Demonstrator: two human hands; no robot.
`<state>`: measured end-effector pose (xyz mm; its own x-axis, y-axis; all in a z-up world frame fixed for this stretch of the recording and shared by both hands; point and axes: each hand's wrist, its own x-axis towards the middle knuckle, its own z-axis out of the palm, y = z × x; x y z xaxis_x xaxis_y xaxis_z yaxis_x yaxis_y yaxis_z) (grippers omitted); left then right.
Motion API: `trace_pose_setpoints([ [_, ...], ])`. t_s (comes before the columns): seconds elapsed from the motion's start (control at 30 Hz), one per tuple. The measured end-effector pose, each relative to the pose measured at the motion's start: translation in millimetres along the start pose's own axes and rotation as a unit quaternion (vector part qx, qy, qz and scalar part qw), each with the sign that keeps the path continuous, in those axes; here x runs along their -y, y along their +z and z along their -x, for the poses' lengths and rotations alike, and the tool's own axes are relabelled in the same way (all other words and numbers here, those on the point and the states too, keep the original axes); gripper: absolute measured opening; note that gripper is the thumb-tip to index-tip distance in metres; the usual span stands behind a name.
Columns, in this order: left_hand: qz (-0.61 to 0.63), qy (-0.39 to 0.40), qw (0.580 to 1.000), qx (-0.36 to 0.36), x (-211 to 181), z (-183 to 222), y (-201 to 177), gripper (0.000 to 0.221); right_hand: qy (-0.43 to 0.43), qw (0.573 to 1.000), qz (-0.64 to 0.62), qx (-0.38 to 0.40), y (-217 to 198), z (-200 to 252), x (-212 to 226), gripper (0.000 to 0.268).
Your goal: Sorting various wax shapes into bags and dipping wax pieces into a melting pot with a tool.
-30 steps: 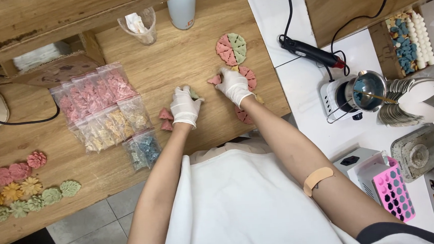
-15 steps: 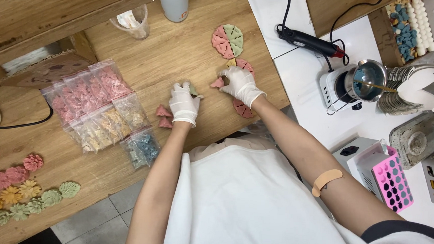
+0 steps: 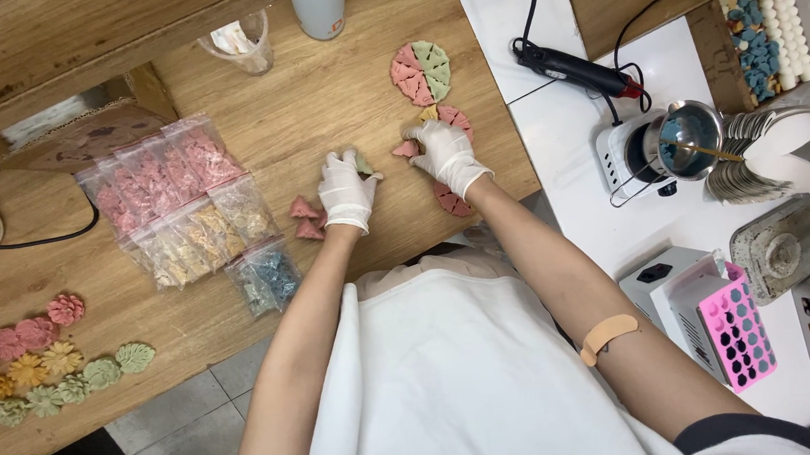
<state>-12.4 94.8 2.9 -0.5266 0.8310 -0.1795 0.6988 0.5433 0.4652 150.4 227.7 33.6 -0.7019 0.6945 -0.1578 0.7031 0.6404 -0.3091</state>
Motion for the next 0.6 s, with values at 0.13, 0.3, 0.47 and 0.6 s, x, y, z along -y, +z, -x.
trace_pose_setpoints([
  [0.13, -0.005, -0.032, 0.999, 0.001, -2, 1, -10, 0.071, -0.018, 1.000, 0.002, -0.005, 1, -2, 2, 0.047],
  [0.3, -0.004, -0.031, 0.999, -0.010, -3, -1, -19, 0.058, -0.036, 0.999, -0.002, 0.004, -2, -3, 10, 0.043],
  [0.47, 0.039, 0.001, 0.999, -0.022, 13, -9, 0, 0.053, -0.039, 0.999, -0.021, 0.011, 7, -5, 10, 0.040],
  [0.6, 0.094, -0.002, 0.995, -0.011, 20, -10, 6, 0.039, -0.044, 0.999, -0.028, 0.006, 9, -5, 13, 0.040],
])
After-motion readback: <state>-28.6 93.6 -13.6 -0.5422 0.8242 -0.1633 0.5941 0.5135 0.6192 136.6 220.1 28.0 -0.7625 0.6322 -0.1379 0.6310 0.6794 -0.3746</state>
